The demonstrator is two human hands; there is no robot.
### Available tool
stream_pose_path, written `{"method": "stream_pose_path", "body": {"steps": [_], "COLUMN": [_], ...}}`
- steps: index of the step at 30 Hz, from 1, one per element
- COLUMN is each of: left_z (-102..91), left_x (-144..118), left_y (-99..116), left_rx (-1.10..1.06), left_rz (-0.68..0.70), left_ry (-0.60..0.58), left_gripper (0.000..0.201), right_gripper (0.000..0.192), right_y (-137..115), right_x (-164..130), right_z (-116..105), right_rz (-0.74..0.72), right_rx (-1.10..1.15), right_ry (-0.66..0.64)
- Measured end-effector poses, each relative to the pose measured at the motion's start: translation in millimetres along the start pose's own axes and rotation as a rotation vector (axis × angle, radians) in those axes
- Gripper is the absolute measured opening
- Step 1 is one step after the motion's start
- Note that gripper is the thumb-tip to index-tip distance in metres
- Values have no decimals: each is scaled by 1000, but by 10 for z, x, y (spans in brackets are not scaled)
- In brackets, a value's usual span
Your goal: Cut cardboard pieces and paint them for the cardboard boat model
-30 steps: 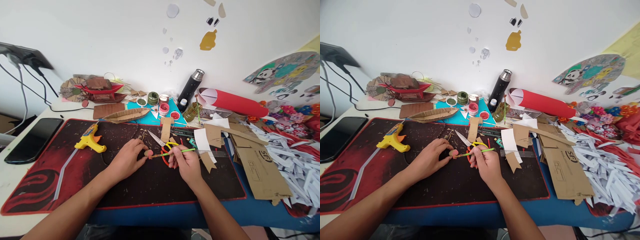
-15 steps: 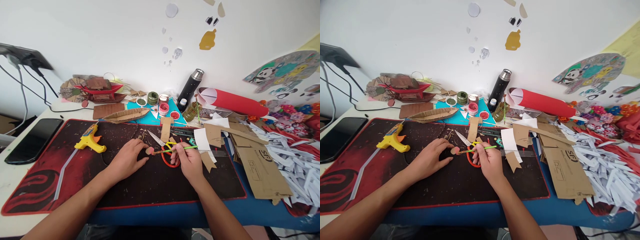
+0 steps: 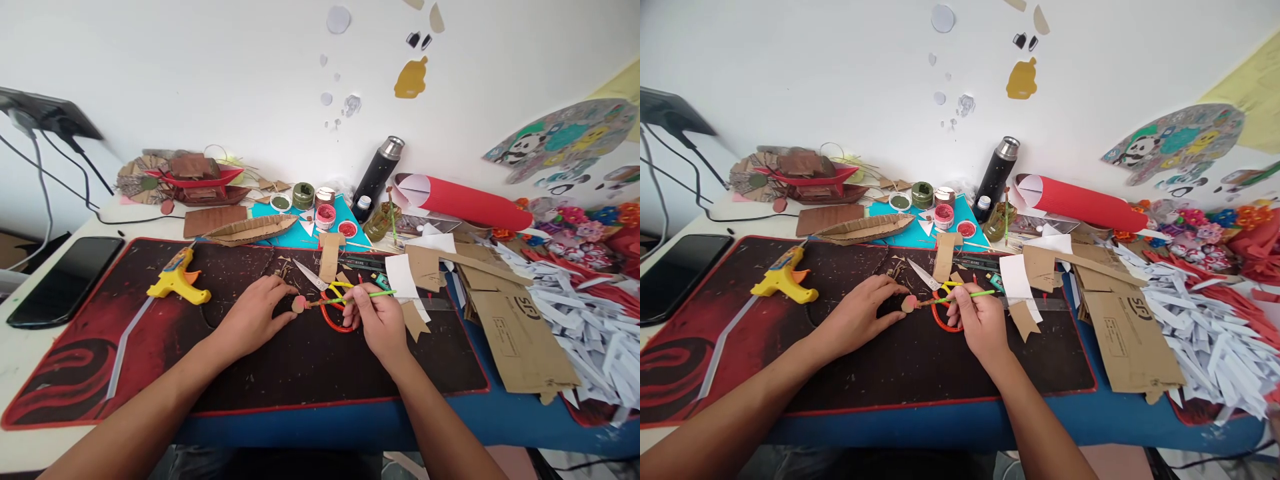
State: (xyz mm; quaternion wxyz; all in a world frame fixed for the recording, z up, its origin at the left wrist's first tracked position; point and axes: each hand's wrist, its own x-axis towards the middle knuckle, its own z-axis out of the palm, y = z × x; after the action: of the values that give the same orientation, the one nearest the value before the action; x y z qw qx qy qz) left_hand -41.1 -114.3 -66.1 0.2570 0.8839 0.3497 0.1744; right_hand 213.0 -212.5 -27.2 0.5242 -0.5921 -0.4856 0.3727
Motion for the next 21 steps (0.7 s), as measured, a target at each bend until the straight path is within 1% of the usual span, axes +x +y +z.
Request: {"method": "stream_pose_path", "body": {"steps": [7,14,18,21], "left_z": [19,33,32,30], "left_x": [12,8,8,7], "left_y": [4,-3,6,17], "left_rx": [20,35,52,50], "left_rz": [9,7,17,15], "left_ry": [-9,1,-3,-3], "left_gripper": [17,19,23,23], "right_gripper": [53,51,52,54], "right_y": [7,7,4,0], "right_x": [-9,18,45,31], "right_z": [-6,37,89,88], "right_rz": [-8,-24,-22,-14], "right_rx": [7,28,17,12], "right_ry": [-7,38,12,6]}}
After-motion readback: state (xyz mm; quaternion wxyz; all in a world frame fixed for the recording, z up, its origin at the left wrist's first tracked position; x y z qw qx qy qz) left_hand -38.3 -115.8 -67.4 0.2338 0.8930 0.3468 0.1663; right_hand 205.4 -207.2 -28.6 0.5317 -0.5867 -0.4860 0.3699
